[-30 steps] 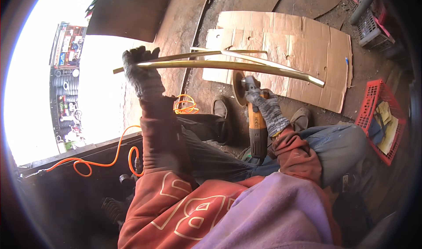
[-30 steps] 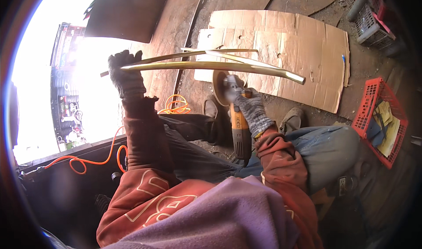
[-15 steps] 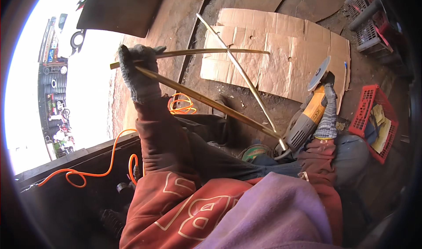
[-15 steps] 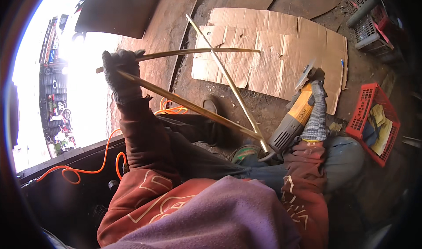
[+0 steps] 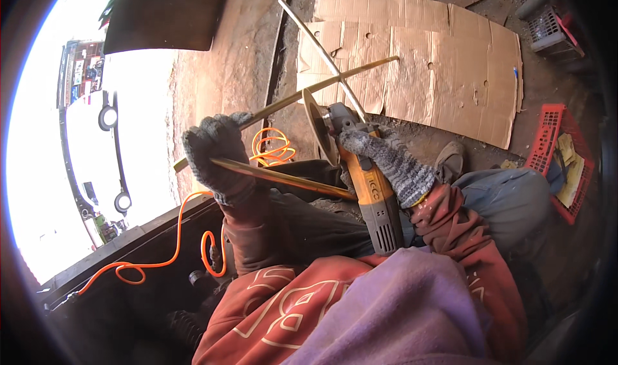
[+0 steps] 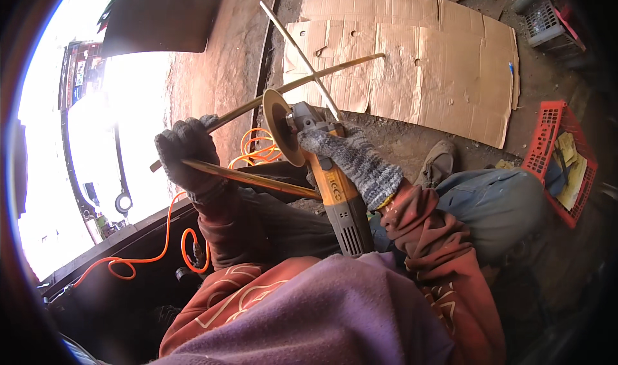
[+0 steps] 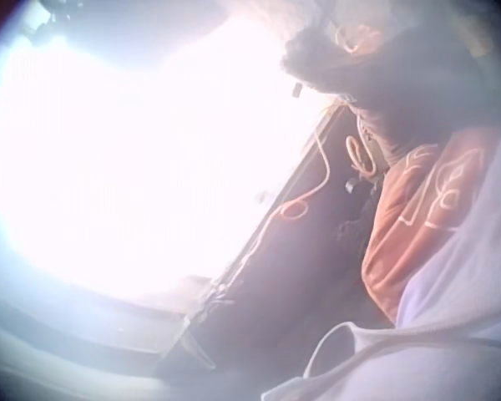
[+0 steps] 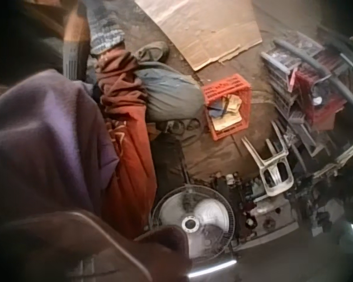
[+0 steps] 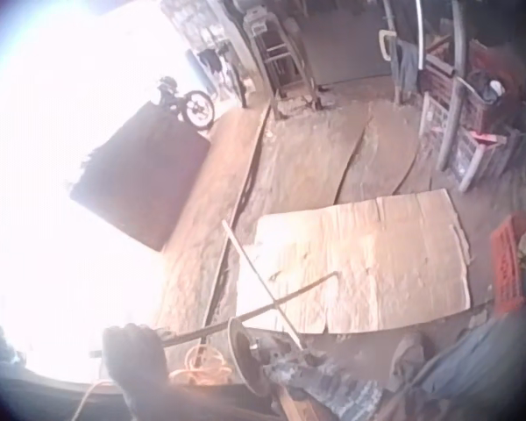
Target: The person sands long metal pipes using a power sander while sitting on the floor, holding and rotating the pipes by hand.
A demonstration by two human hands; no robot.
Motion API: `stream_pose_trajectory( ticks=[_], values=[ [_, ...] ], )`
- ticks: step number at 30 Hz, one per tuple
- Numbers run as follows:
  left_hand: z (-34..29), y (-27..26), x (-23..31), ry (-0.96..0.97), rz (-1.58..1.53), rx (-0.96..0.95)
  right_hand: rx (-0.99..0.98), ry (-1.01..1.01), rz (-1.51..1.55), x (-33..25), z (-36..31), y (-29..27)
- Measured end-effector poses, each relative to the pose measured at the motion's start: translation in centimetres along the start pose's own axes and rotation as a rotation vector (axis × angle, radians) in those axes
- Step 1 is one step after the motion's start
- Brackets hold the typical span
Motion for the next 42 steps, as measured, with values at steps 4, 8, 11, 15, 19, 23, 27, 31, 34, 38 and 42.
stream_pose_trajectory(
  ticks=[4, 8, 11, 15, 19, 23, 27, 31, 34, 38, 42],
  values=[
    [-1.8, 0.2, 0.5, 0.015, 0.076, -0.072, 0.049, -0.019, -0.038, 0.4, 0.7, 1.1],
    [-1.7, -0.6, 0.9, 0.037, 0.068, 0.005, 0.067, 0.016, -0.027, 1.1, 1.5, 0.8],
    [-1.8, -0.8, 0.2, 0.004, 0.038, 0.014, 0.132, 0.039, -0.023, 1.3, 2.0, -0.7],
    [-1.7, -0.8, 0.2, 0.005, 0.009, -0.038, 0.205, 0.034, -0.02, 1.5, 2.8, -1.6],
    [-1.7, -0.5, 0.2, 0.008, 0.01, -0.066, 0.245, -0.017, -0.042, 1.2, 3.3, -2.5],
    [-2.0, -0.9, 0.2, 0.003, 0.002, -0.057, 0.258, -0.059, -0.042, 1.3, 4.2, -3.5],
    [-2.1, -0.3, 0.2, 0.003, 0.013, -0.048, 0.325, -0.022, -0.044, 0.4, 4.0, -3.6],
    [-1.5, -0.3, 0.0, 0.001, -0.03, -0.131, 0.3, -0.068, -0.044, -1.4, 3.6, -2.7],
    [-0.7, -1.1, -0.1, -0.064, 0.103, 0.101, 0.231, -0.094, -0.116, -3.7, 1.7, -2.4],
    [-1.1, -2.1, -0.1, -0.135, 0.096, 0.248, 0.297, -0.203, -0.328, -6.6, -0.3, -3.2],
    [-1.5, -3.2, 0.2, -0.163, 0.309, 0.4, 0.357, -0.169, -0.884, -4.4, 0.2, -1.7]
  ],
)
Point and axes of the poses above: each hand's wrist, its own z-axis towards the middle knuckle, its own y-axis out of the palm, x = y × z, the point moved 6 cm from there along z, towards the middle knuckle, and after that the axes turned 8 degrees about y, right-handed, at the moved point
